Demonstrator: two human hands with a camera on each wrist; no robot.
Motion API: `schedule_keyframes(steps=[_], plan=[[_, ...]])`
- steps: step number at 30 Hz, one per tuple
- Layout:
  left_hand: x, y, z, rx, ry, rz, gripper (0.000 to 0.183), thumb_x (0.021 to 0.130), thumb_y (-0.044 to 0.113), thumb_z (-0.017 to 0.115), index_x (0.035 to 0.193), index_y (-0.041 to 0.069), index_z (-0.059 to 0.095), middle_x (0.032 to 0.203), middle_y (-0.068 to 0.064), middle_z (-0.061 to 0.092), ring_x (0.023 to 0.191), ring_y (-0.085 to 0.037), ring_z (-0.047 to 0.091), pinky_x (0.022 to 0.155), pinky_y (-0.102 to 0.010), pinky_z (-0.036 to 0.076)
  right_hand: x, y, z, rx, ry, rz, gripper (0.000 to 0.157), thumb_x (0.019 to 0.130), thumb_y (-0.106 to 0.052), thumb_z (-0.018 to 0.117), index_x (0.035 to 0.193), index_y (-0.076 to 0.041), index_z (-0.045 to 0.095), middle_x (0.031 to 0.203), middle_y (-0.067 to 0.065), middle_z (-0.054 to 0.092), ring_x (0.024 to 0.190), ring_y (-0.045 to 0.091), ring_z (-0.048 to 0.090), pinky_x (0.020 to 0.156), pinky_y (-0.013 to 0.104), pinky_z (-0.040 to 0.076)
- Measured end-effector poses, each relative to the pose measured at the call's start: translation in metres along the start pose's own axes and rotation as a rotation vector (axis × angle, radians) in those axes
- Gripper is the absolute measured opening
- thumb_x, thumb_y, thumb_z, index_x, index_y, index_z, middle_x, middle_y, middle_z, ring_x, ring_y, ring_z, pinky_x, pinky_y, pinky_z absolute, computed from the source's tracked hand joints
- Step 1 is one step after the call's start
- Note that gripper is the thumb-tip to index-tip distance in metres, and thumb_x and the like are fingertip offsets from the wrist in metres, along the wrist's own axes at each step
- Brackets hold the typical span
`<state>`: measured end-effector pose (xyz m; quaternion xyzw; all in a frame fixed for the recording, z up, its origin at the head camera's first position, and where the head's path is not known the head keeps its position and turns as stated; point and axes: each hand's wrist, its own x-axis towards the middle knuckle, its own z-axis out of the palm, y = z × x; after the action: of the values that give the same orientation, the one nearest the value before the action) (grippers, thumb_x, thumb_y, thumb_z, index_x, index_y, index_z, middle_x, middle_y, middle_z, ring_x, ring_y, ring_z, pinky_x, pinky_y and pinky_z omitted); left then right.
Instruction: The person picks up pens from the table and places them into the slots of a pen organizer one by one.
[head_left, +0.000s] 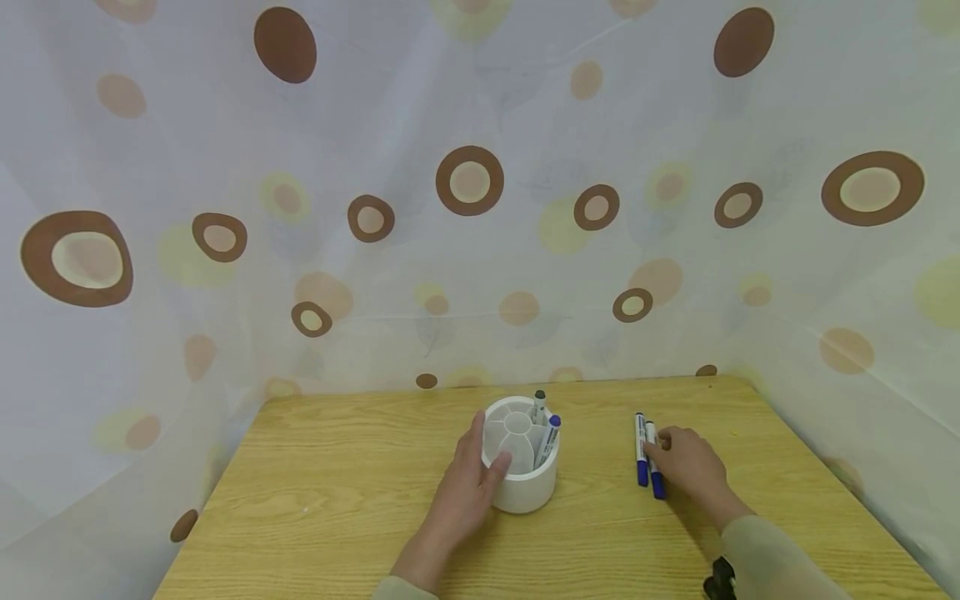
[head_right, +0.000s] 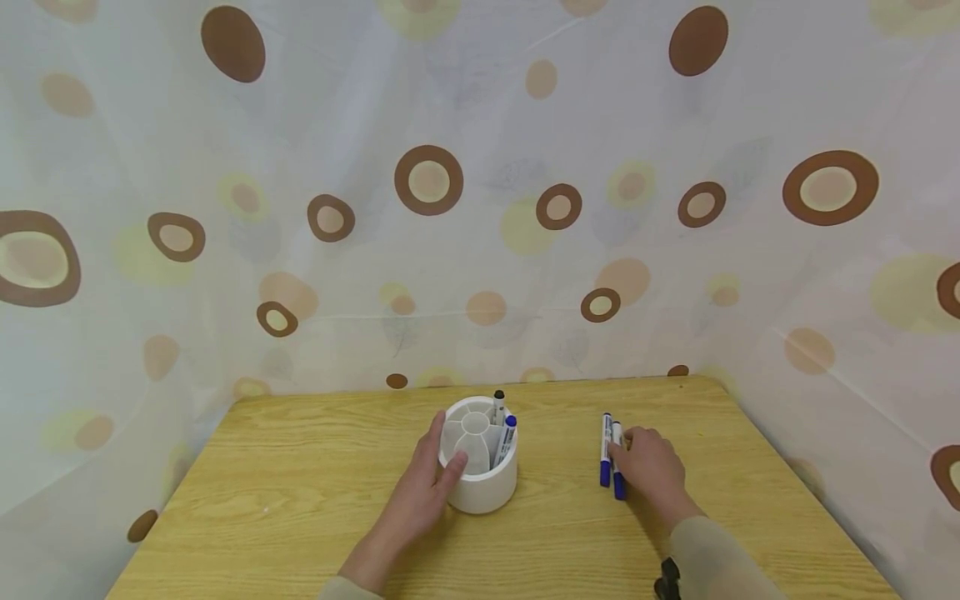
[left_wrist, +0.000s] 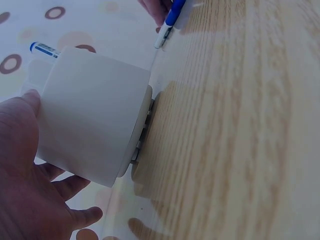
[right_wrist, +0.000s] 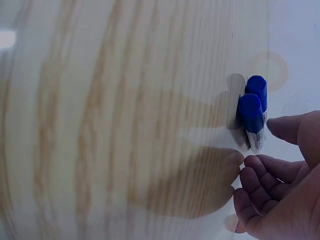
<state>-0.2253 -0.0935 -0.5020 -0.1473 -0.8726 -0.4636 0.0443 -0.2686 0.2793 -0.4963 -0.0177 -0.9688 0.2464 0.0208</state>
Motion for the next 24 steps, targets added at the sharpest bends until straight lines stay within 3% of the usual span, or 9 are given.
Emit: schedule_keyframes(steps=[12,24], plan=[[-0.0007,-0.0004,-0.0004,-0.013,0.000,-0.007,0.083,0.117,0.056,0.046,0.178,0.010,0.014,0.176,-0.025,0.029,0.157,-0.049,0.039,0.126,-0.067,0.033,-0.0035,-0.0021,-0.0018,0.033,-0.030,0.056,0.048,0.108,-0.019,0.063,0.133,0.022,0.060,0.101,0.022,0.072,0.077,0.024,0.064,0.067,0.038,0.054],[-0.0003,-0.0011,0.0001,-0.006,0.004,0.008,0.083,0.117,0.056,0.046,0.178,0.009,0.014,0.176,-0.025,0.029,0.157,-0.048,0.039,0.126,-0.067,0.033,-0.0054,0.0020,-0.0054,0.037,-0.052,0.131,0.038,0.104,-0.019,0.056,0.121,0.014,0.066,0.083,0.009,0.064,0.067,0.023,0.057,0.059,0.034,0.043]])
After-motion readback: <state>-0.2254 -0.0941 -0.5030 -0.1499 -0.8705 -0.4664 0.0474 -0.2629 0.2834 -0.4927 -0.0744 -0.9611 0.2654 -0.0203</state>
